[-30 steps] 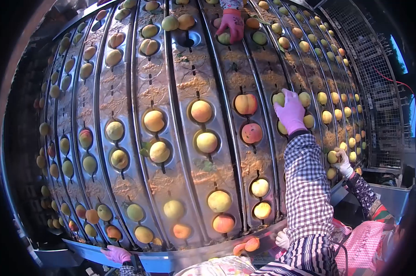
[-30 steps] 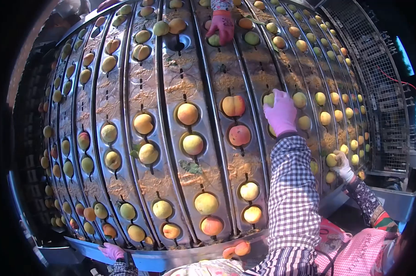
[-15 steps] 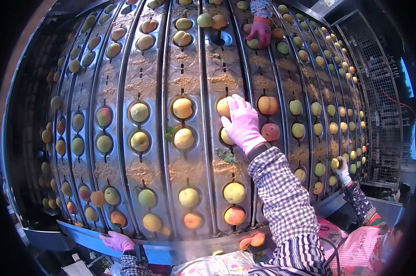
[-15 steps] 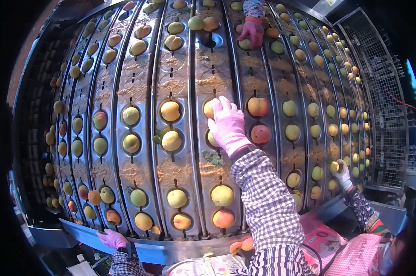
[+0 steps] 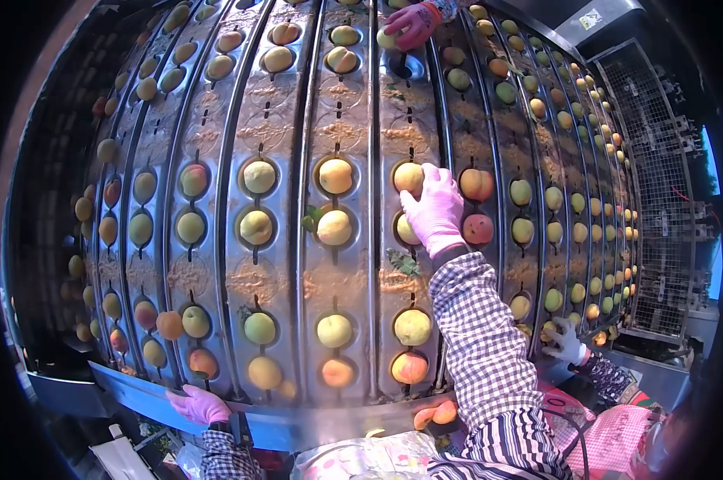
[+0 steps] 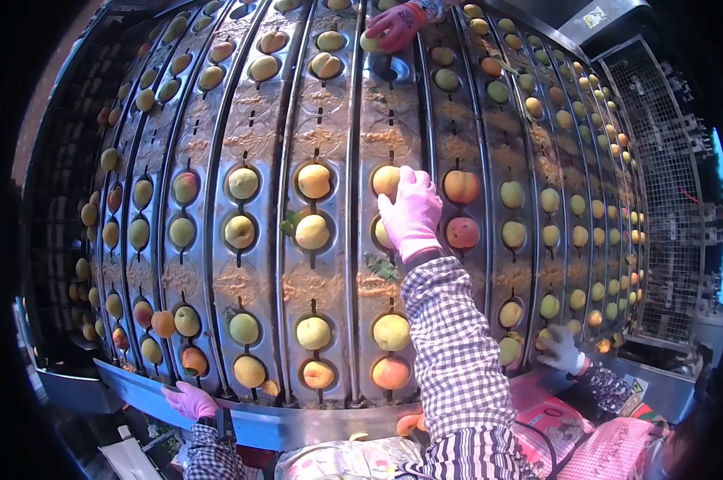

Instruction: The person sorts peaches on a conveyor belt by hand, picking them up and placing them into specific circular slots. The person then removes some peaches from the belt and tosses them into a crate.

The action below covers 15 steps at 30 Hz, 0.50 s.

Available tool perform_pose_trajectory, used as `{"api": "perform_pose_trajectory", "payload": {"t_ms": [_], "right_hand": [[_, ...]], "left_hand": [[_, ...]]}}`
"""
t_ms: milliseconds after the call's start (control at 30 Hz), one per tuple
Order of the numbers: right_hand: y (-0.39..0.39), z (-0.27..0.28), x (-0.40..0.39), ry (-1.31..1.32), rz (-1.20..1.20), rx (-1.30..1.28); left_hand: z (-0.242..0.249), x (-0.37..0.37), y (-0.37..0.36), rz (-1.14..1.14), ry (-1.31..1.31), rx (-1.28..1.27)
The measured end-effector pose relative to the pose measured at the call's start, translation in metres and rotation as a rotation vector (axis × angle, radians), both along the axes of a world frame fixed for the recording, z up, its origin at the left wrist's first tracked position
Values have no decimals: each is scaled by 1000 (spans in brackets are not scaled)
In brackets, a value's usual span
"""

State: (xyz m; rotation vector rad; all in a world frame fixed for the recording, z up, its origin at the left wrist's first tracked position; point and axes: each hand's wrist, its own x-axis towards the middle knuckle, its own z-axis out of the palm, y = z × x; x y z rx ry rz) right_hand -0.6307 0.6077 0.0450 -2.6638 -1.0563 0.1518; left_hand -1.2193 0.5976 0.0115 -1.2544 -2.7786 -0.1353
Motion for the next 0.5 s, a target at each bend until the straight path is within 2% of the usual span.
{"api": "perform_pose_trajectory", "payload": {"t_ms": [67,133,200,233,267,333,367,400,467,500], "right_hand": [[0,7,4,16,14,-54],[-12,5,13,143,-42,172],[-26,-6,25,453,-113,404],[-33,-3,19,425,-89,438],[-42,3,13,494,-64,332],[-57,14,-10,283,196,128],[-59,21,-23,232,212,-43],[-63,15,-32,93,259,-64],[-64,7,-38,21,218,-51],[-64,6,-38,133,129,26]], "left_hand": [[-1,-2,0,3,7,-5],[-2,-3,1,1,3,-4],[-3,-9,3,-15,-10,12],[-2,-10,6,-26,-19,23],[-1,-12,8,-35,-27,34],[-2,-20,13,-38,-23,35],[-2,-24,17,-44,-23,36],[-3,-28,21,-37,-16,36],[-5,-39,28,-27,-5,33],[-7,-46,34,-28,-3,31]]}}
